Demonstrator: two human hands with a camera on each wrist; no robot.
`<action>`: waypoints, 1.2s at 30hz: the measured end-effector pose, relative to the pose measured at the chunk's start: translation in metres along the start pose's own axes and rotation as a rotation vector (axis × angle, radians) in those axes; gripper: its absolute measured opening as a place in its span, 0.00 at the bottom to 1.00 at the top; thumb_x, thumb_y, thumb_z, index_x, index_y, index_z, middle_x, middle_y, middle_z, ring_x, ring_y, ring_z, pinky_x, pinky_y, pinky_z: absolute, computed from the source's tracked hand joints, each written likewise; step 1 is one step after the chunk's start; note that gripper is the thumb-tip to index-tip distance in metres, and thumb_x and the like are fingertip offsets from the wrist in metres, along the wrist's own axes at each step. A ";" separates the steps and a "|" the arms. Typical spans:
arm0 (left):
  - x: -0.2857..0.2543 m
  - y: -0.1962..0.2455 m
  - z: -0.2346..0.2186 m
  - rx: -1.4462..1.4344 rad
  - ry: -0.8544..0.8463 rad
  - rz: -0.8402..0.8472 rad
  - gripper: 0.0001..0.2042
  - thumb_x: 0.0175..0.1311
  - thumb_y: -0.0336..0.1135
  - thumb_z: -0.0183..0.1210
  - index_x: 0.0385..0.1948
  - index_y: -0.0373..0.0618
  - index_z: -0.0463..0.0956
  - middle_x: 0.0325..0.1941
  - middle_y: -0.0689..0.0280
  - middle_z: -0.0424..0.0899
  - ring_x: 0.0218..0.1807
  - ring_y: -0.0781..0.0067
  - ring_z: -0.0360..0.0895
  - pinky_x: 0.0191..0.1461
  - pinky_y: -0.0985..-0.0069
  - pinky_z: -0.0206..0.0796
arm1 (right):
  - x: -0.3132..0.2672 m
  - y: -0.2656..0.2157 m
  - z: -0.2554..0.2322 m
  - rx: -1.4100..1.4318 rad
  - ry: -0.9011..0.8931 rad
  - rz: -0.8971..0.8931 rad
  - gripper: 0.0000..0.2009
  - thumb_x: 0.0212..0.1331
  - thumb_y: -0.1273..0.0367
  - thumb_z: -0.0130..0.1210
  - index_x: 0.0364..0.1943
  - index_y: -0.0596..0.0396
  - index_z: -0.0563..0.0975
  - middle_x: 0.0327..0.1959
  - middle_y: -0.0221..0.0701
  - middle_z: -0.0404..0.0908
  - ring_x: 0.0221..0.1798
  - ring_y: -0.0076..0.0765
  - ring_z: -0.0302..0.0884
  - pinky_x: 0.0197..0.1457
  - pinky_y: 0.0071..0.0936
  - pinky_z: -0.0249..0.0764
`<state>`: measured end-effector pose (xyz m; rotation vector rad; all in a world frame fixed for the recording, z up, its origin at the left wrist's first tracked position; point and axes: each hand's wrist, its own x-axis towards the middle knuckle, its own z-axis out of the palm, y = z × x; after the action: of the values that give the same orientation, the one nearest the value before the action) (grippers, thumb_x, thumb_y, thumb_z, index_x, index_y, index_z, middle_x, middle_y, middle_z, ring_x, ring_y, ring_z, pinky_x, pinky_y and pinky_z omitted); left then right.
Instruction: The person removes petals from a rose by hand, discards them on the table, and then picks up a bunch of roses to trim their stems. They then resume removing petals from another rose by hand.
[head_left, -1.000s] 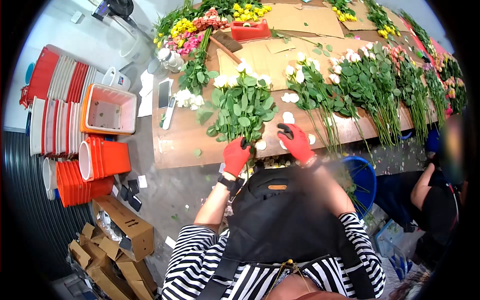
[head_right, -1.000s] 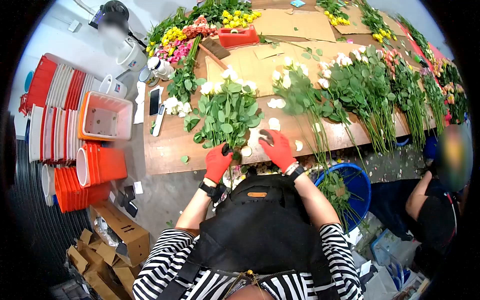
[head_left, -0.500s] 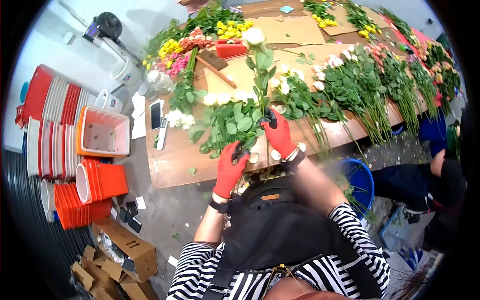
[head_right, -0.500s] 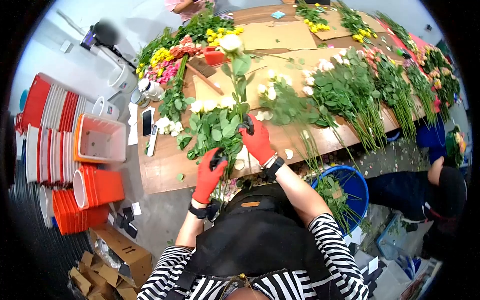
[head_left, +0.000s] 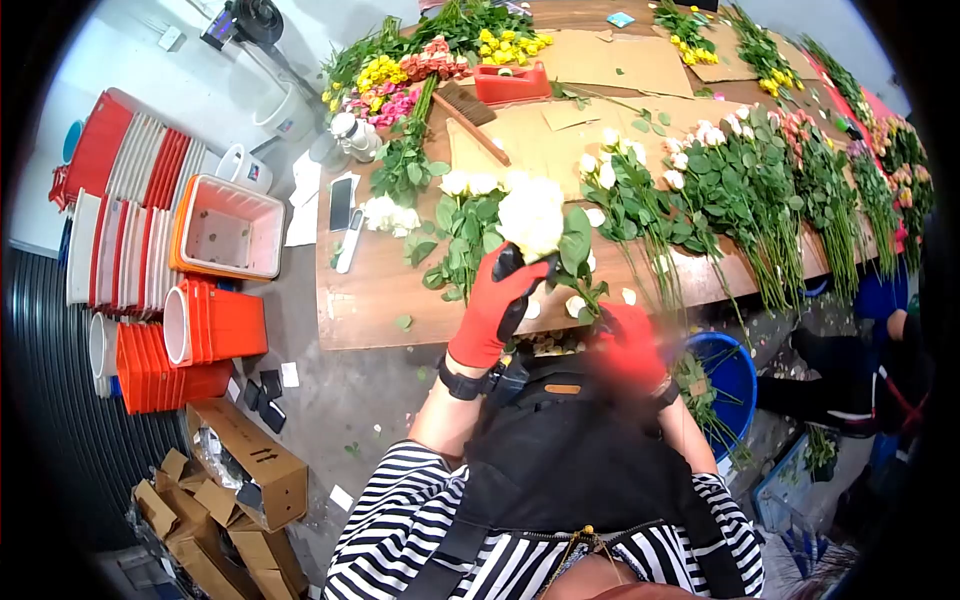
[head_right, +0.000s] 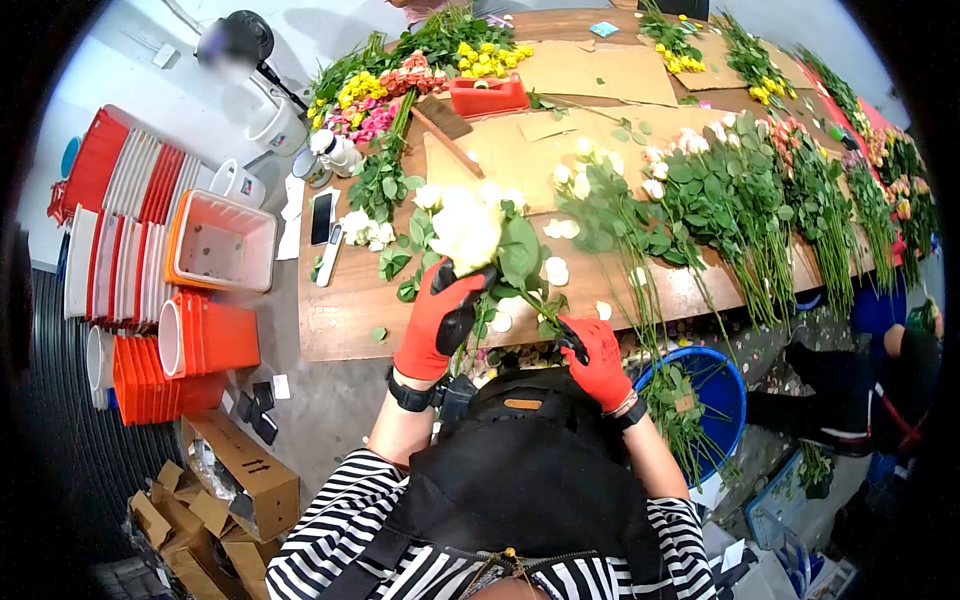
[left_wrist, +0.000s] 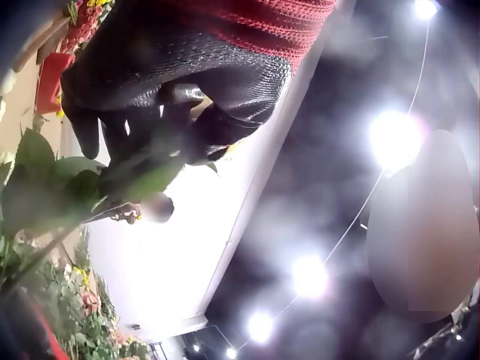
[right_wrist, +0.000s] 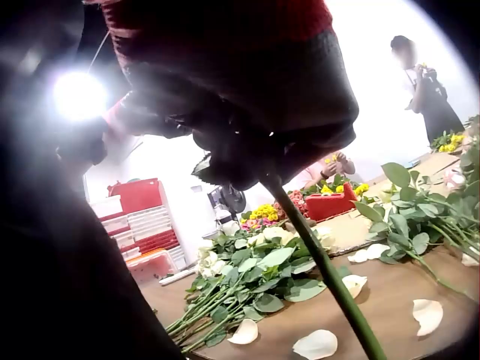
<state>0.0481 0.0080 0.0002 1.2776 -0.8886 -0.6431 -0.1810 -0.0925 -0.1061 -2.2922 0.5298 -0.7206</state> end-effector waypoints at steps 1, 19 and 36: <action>-0.003 0.001 0.003 0.006 -0.024 0.003 0.15 0.53 0.12 0.55 0.40 0.39 0.80 0.48 0.54 0.78 0.47 0.58 0.79 0.52 0.71 0.69 | -0.003 0.000 -0.002 0.038 -0.013 0.017 0.24 0.49 0.75 0.60 0.55 0.54 0.76 0.49 0.38 0.80 0.53 0.50 0.73 0.60 0.41 0.67; -0.039 0.011 0.037 -0.200 0.052 -0.234 0.20 0.62 0.22 0.53 0.57 0.35 0.69 0.44 0.61 0.82 0.43 0.75 0.79 0.51 0.75 0.71 | 0.097 -0.119 -0.072 0.390 0.448 -0.002 0.23 0.43 0.81 0.67 0.48 0.57 0.78 0.55 0.36 0.75 0.58 0.37 0.73 0.56 0.30 0.73; -0.041 0.010 0.035 -0.224 0.002 -0.253 0.23 0.55 0.22 0.56 0.56 0.35 0.71 0.47 0.60 0.81 0.49 0.71 0.78 0.55 0.72 0.70 | 0.095 -0.110 -0.096 0.555 0.212 0.003 0.35 0.42 0.63 0.72 0.57 0.60 0.73 0.61 0.38 0.72 0.64 0.40 0.68 0.67 0.38 0.63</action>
<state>-0.0035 0.0248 0.0032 1.1956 -0.6377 -0.9141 -0.1490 -0.1124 0.0637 -1.7107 0.3684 -0.9770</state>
